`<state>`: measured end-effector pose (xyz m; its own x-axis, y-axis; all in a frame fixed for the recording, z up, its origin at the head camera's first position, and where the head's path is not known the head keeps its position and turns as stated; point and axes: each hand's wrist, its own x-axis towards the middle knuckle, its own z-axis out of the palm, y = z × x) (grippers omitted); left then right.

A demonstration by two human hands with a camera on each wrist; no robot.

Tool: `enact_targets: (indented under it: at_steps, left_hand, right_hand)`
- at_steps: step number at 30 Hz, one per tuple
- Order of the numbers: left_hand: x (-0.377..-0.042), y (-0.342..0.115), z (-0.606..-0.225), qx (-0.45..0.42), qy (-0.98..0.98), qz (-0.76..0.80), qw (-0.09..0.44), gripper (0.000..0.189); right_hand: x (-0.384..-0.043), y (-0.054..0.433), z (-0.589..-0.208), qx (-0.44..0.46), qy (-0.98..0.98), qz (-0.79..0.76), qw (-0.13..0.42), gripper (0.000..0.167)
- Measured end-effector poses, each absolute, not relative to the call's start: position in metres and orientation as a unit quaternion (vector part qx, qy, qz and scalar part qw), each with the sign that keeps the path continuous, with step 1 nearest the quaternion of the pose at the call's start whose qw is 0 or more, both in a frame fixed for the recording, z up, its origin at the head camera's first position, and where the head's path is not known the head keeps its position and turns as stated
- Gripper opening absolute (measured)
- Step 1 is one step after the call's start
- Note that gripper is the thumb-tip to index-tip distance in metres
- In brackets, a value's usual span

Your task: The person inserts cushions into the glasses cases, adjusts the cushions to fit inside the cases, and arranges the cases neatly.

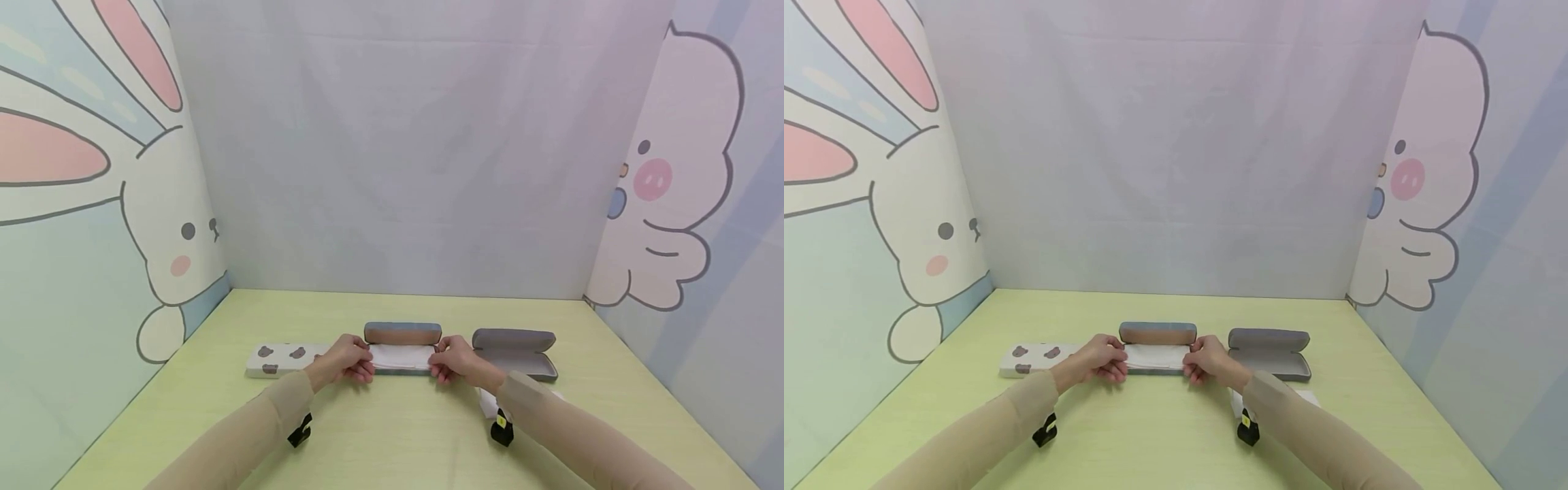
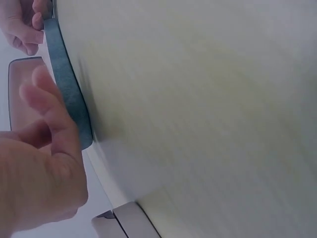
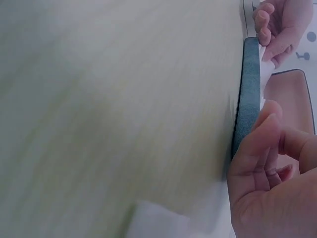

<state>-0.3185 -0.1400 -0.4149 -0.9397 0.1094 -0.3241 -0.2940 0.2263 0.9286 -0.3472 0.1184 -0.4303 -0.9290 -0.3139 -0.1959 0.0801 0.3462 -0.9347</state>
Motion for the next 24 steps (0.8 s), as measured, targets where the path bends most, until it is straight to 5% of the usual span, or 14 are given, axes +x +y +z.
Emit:
enact_targets:
  at_steps: [5,13,24]
  left_hand:
    - [-0.317,-0.1379,-0.4119,-0.065,0.788,0.595,0.142,0.004]
    - [-0.3126,-0.1375,-0.4125,-0.05,0.832,0.536,0.135,0.035]
    - [-0.3105,-0.144,-0.411,-0.011,0.845,0.506,0.171,0.028]
  right_hand:
    - [-0.3462,0.1192,-0.4295,-0.079,0.83,-0.531,0.151,0.021]
    - [-0.343,0.1188,-0.4277,-0.088,0.847,-0.507,0.132,0.027]
    - [-0.3379,0.1245,-0.4231,-0.106,0.867,-0.475,0.106,0.029]
